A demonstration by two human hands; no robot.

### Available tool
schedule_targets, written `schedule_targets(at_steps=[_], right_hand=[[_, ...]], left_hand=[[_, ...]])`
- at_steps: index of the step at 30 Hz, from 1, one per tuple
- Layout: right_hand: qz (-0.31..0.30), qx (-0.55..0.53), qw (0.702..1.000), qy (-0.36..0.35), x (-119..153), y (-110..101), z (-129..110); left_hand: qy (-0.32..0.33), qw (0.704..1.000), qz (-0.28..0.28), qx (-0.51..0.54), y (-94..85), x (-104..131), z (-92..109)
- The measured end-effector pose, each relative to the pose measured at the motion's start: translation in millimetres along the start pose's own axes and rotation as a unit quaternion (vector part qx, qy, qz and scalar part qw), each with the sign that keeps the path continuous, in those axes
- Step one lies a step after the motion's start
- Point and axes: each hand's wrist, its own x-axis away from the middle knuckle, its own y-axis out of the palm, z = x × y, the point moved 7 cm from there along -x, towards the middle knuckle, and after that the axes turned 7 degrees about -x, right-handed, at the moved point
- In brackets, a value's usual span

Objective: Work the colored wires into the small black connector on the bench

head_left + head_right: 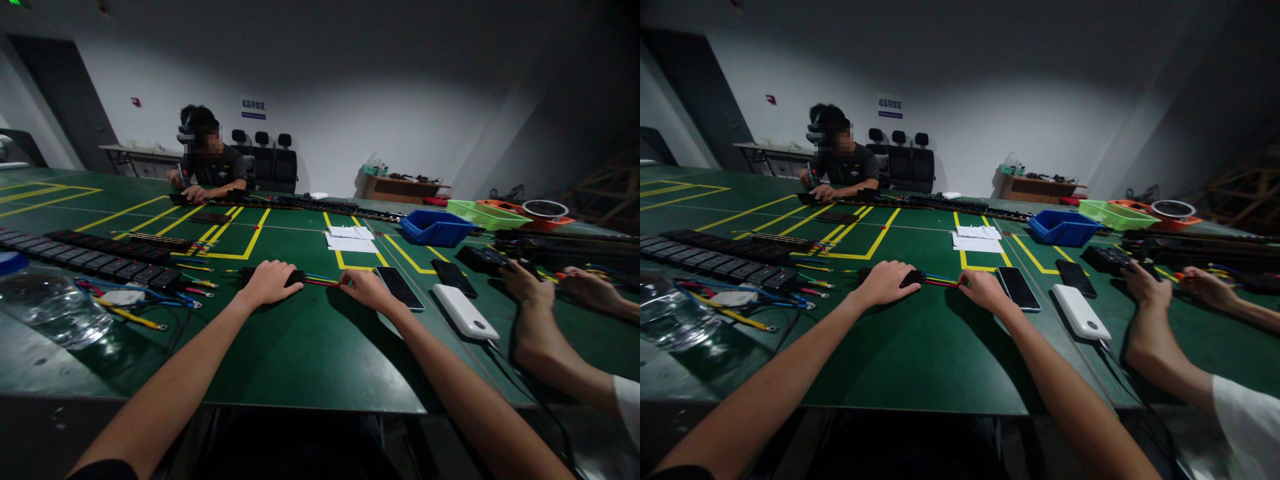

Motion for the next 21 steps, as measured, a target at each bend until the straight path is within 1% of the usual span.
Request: schedule_targets(at_steps=[5, 13, 21], right_hand=[[-0.007, -0.007, 1.000, -0.007, 0.6, -0.7, -2.7], [0.011, -0.028, 0.999, -0.016, -0.7, 3.0, -0.7], [0.002, -0.005, 1.000, -0.004, -0.2, 0.1, 0.6]], left_hand=[[0.000, 1.000, 0.003, 0.000, 0.5, 0.2, -0.3], [0.001, 1.000, 0.004, 0.002, -0.8, 0.1, 0.1], [-0.002, 1.000, 0.002, -0.002, -0.4, 0.1, 0.3]])
